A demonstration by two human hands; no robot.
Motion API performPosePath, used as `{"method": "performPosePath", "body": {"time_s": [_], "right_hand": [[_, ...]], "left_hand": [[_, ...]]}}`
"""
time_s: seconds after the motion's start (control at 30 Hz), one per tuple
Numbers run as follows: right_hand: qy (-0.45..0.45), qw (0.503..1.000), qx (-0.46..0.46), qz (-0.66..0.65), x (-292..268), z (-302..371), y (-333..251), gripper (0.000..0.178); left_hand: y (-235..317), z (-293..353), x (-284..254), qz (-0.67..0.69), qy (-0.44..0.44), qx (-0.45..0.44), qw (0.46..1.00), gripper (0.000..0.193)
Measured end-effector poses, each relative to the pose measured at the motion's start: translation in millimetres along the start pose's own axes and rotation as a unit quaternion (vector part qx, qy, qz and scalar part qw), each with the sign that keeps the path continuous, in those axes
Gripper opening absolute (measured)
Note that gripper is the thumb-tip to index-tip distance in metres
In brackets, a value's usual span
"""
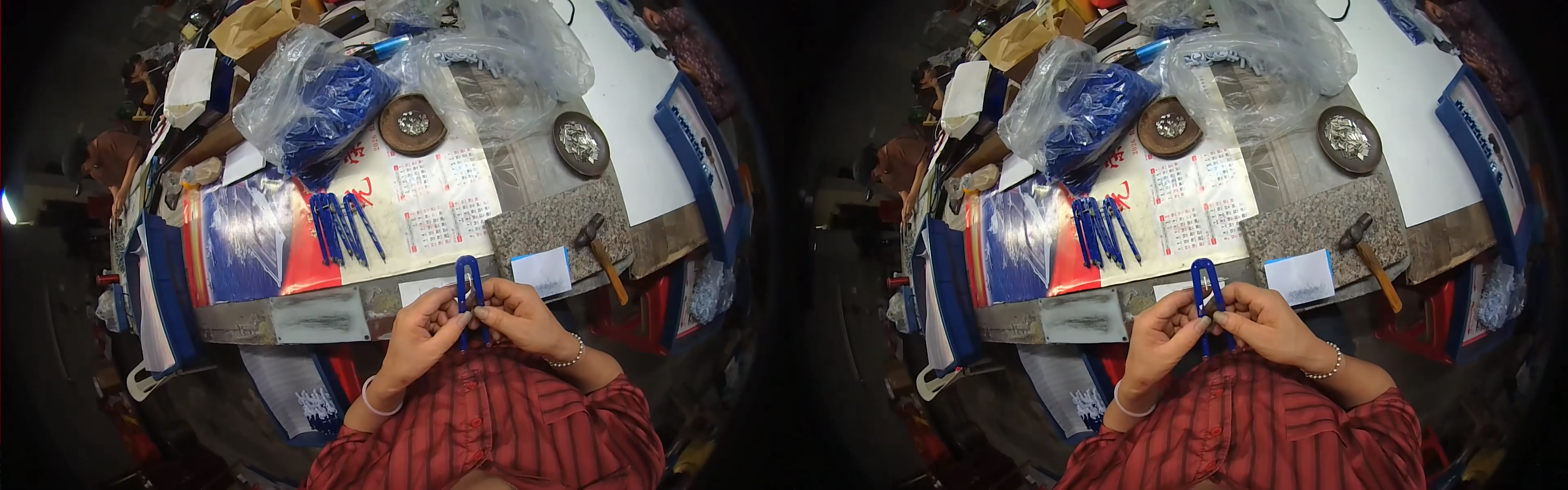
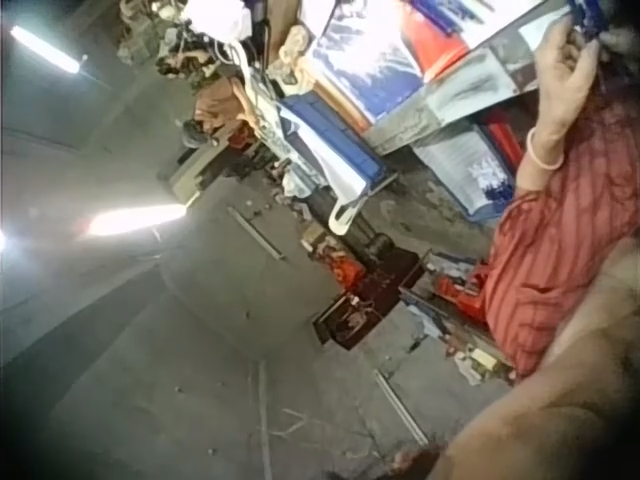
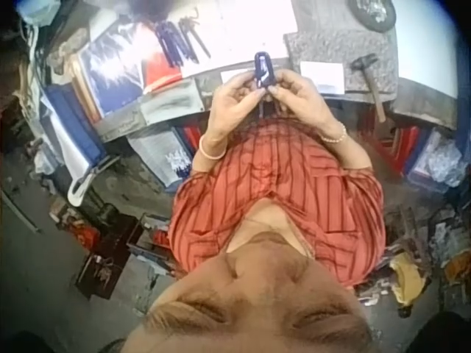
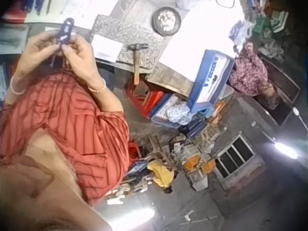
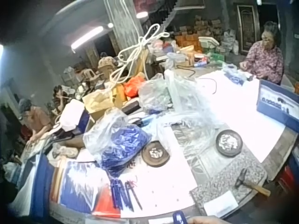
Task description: Manually assembling small blue plastic hardware components by inserting white plastic parts and metal rings, then securing them with a hammer.
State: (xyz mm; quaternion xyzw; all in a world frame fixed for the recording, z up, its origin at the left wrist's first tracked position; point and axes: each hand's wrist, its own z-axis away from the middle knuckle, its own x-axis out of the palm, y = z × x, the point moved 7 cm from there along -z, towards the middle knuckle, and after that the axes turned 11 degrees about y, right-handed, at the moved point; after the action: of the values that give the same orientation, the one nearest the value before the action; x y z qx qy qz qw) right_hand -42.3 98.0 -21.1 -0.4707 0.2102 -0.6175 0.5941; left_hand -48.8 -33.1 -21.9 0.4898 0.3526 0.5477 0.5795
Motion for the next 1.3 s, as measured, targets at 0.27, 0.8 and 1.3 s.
{"method": "performPosePath", "body": {"time_s": [0.27,0.8,1.3], "right_hand": [[0.017,0.999,-0.024,-0.018,-5.5,-8.1,-10.5,0.018],[0.024,0.999,-0.012,-0.03,-4.7,-17.8,-9.1,0.011],[0.011,0.955,-0.125,0.267,-39.7,-1.7,-53.7,0.028]], "left_hand": [[12.2,-19.9,8.0,0.035,-0.016,-0.025,0.999,0.033],[16.3,-35.5,32.3,0.135,-0.075,-0.105,0.982,0.03],[2.7,-39.4,26.0,0.212,-0.011,-0.105,0.972,0.036]]}}
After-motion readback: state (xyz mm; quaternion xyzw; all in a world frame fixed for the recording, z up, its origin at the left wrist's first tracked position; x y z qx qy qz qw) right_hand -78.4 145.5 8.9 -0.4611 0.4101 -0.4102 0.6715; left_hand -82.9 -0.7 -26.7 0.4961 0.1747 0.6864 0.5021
